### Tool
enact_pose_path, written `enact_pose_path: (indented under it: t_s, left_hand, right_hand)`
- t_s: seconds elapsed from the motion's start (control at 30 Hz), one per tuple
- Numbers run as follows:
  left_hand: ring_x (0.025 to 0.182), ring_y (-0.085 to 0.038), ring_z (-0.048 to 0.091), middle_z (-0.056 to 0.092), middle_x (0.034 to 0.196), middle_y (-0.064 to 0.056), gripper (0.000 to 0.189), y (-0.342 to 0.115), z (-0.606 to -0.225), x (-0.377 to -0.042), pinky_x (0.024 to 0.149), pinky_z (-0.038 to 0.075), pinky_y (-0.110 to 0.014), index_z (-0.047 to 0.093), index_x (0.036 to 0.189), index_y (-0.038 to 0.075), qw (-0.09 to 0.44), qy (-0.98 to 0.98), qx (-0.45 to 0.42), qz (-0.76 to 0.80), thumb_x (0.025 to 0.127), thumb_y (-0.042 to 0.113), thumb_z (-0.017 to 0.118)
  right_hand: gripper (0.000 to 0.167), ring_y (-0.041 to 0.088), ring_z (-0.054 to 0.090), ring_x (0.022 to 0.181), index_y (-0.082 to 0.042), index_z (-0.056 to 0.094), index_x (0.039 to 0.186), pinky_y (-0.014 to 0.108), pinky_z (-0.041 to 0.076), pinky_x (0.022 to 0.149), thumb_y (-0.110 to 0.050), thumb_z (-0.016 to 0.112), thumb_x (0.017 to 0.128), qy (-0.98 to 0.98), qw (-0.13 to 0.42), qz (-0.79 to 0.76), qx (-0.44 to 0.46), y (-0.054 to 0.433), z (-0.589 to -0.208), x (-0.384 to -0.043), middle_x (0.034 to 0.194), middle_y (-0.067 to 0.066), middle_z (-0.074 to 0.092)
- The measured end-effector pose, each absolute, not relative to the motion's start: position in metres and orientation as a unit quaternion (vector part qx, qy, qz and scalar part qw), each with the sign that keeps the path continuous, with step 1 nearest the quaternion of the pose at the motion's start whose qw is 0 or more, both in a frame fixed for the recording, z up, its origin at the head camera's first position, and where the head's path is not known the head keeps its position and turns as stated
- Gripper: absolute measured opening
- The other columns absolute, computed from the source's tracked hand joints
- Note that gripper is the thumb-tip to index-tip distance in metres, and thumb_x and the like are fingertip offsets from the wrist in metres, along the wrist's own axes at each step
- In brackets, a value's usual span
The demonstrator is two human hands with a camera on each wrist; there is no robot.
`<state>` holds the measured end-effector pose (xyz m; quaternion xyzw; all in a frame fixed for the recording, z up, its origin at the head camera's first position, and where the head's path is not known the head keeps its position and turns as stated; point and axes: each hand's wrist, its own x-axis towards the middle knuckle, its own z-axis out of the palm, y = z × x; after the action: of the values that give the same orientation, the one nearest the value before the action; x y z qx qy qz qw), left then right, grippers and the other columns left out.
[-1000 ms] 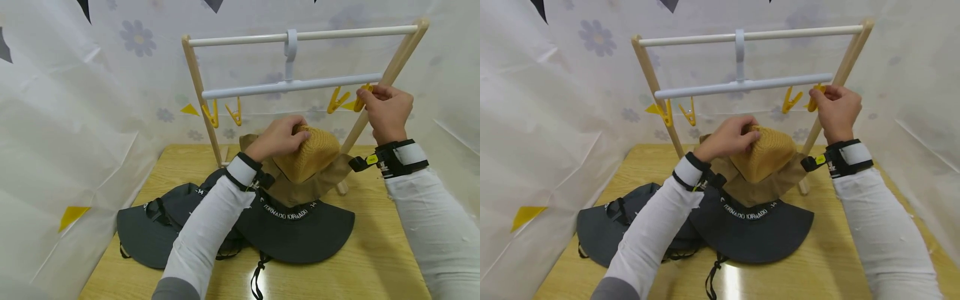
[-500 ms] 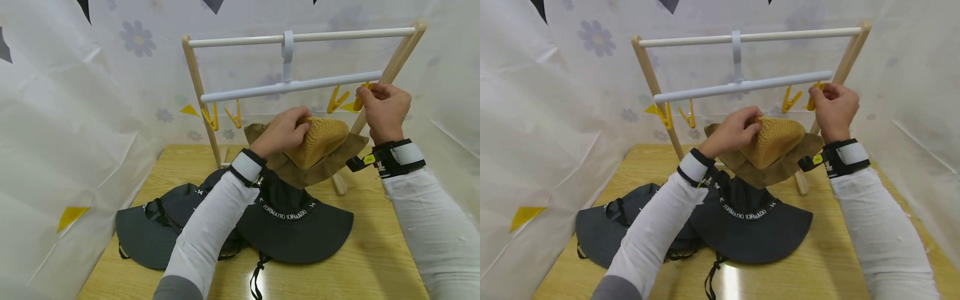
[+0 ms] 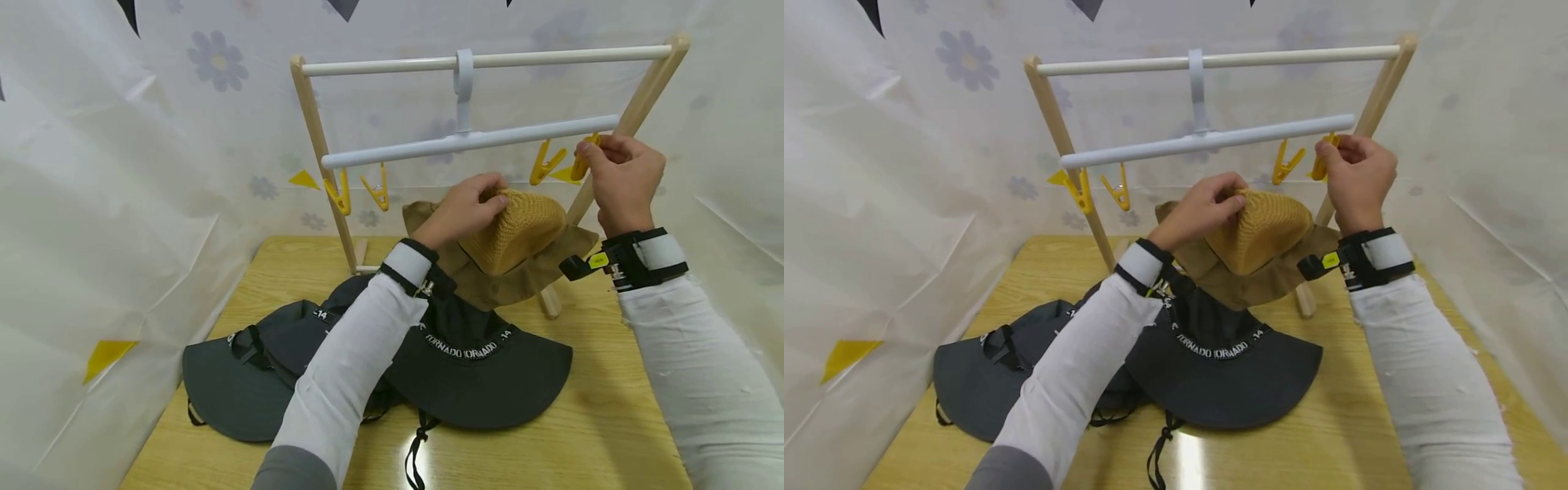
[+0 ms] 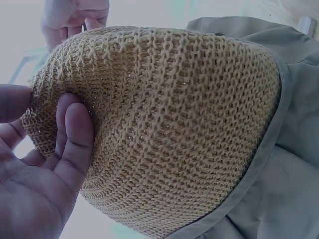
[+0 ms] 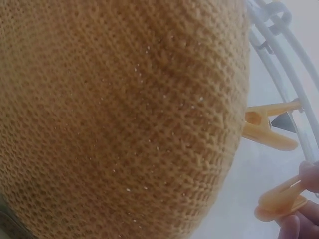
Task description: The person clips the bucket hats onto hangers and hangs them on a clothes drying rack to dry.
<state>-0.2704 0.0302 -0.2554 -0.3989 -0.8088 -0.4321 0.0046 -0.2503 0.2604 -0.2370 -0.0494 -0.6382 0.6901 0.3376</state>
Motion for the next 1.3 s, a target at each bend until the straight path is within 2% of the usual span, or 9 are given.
enact_pose_path:
  t_s: [0.1,0.27,0.37,0.5,0.7,0.93,1.2,1.3]
  left_hand:
    - [0.078,-0.017,0.052,0.059,0.094,-0.006,0.02,0.031,-0.256,-0.274,0.069,0.042,-0.022,0.061,0.116,0.008,0.002,-0.797,-0.401,-0.451,0.105,0.016,0.046]
    - [0.079,-0.017,0.057,0.061,0.091,-0.007,0.019,0.03,-0.255,-0.279,0.069,0.046,-0.022,0.061,0.114,0.006,-0.009,-0.779,-0.398,-0.485,0.105,0.014,0.046]
    - [0.08,-0.017,0.059,0.061,0.09,-0.006,0.018,0.029,-0.252,-0.278,0.07,0.047,-0.022,0.061,0.112,0.005,-0.011,-0.774,-0.396,-0.494,0.104,0.013,0.047]
    - [0.078,-0.018,0.057,0.059,0.087,-0.006,0.016,0.029,-0.243,-0.274,0.069,0.045,-0.023,0.061,0.108,0.005,0.0,-0.762,-0.411,-0.5,0.104,0.013,0.048]
    - [0.073,-0.017,0.052,0.058,0.084,-0.004,0.014,0.031,-0.237,-0.276,0.068,0.041,-0.022,0.062,0.105,0.006,0.036,-0.763,-0.436,-0.476,0.102,0.013,0.049]
    - [0.076,-0.015,0.049,0.058,0.09,-0.004,0.016,0.038,-0.253,-0.282,0.071,0.039,-0.02,0.062,0.109,0.007,0.043,-0.766,-0.419,-0.485,0.101,0.016,0.053]
    - [0.088,-0.015,0.054,0.059,0.112,-0.011,0.02,0.048,-0.269,-0.284,0.078,0.043,-0.021,0.062,0.113,0.006,0.01,-0.76,-0.407,-0.506,0.1,0.019,0.055]
    - [0.088,-0.016,0.054,0.058,0.112,-0.01,0.018,0.05,-0.273,-0.285,0.077,0.043,-0.02,0.061,0.112,0.006,0.002,-0.764,-0.408,-0.5,0.1,0.019,0.056]
  right_hand:
    - [0.015,0.005,0.068,0.074,-0.008,0.076,0.094,0.016,0.051,0.076,-0.01,0.082,0.08,-0.63,0.339,0.698,-0.046,0.259,-0.237,-0.251,0.074,-0.008,0.072]
    - [0.023,0.006,0.068,0.074,-0.004,0.076,0.101,0.017,0.051,0.077,-0.01,0.082,0.08,-0.623,0.335,0.705,-0.04,0.255,-0.236,-0.25,0.075,-0.006,0.071]
    - [0.022,0.006,0.068,0.073,-0.004,0.076,0.101,0.017,0.052,0.077,-0.009,0.082,0.08,-0.621,0.331,0.71,-0.037,0.254,-0.235,-0.248,0.075,-0.006,0.072]
    - [0.016,0.007,0.068,0.072,-0.007,0.076,0.094,0.016,0.052,0.075,-0.008,0.082,0.079,-0.611,0.33,0.718,-0.035,0.256,-0.232,-0.246,0.074,-0.005,0.072]
    - [0.014,0.008,0.068,0.074,-0.007,0.075,0.092,0.015,0.053,0.075,-0.007,0.081,0.079,-0.604,0.328,0.726,-0.027,0.255,-0.23,-0.244,0.076,-0.003,0.071]
    - [0.011,0.008,0.069,0.072,-0.008,0.074,0.087,0.015,0.053,0.076,-0.007,0.082,0.08,-0.604,0.321,0.73,-0.016,0.251,-0.23,-0.243,0.073,-0.003,0.073]
    - [0.012,0.008,0.069,0.072,-0.007,0.074,0.088,0.016,0.047,0.068,-0.007,0.082,0.08,-0.593,0.319,0.739,-0.018,0.25,-0.23,-0.24,0.073,-0.002,0.073]
    - [0.014,0.008,0.069,0.074,-0.007,0.075,0.092,0.017,0.045,0.068,-0.01,0.082,0.08,-0.602,0.315,0.733,-0.024,0.249,-0.23,-0.239,0.072,-0.004,0.074]
